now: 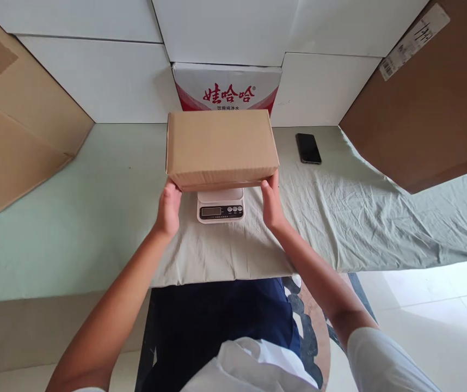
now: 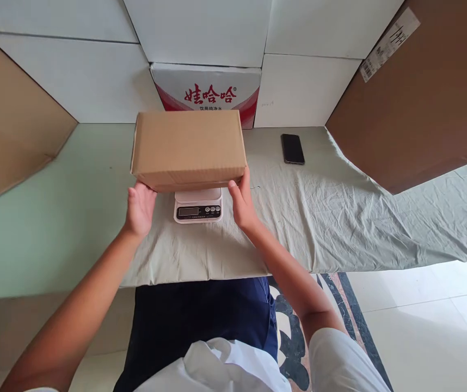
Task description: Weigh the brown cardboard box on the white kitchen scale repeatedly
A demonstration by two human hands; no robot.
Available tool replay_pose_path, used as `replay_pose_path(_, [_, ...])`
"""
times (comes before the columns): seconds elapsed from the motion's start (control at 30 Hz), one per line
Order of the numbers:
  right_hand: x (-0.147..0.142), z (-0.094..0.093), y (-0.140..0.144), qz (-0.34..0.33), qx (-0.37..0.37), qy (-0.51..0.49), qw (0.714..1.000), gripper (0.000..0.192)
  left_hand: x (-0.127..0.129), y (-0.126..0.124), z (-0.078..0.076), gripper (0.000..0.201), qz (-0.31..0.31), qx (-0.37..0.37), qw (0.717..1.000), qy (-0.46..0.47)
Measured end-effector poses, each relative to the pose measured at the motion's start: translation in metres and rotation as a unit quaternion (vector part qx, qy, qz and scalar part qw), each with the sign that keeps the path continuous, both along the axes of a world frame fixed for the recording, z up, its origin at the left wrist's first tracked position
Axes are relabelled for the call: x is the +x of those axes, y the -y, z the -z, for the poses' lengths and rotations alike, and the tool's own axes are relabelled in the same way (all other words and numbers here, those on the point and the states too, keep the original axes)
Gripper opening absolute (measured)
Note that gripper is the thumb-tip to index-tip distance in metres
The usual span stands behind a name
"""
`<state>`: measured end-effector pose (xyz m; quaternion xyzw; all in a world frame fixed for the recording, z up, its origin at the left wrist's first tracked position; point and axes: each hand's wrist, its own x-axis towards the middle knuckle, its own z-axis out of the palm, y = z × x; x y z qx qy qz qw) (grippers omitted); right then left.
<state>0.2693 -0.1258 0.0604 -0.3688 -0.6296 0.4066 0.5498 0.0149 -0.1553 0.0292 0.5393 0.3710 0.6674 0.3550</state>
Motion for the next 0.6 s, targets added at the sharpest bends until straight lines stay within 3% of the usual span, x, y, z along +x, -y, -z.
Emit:
replay_pose_path(0.2, [-0.001,0.02,0.009,0.031,0.002,0.023,0.999,0.074,0.005,0.007,0.025,0.076,-0.018,-0.048,0.999,-0.002])
replay_pose_path(0.6, [-0.005,0.023,0.007,0.019,-0.033,-0.012,0.999,0.071,-0.003,0.004,0.032,0.08,-0.041,-0.06,0.997,-0.035])
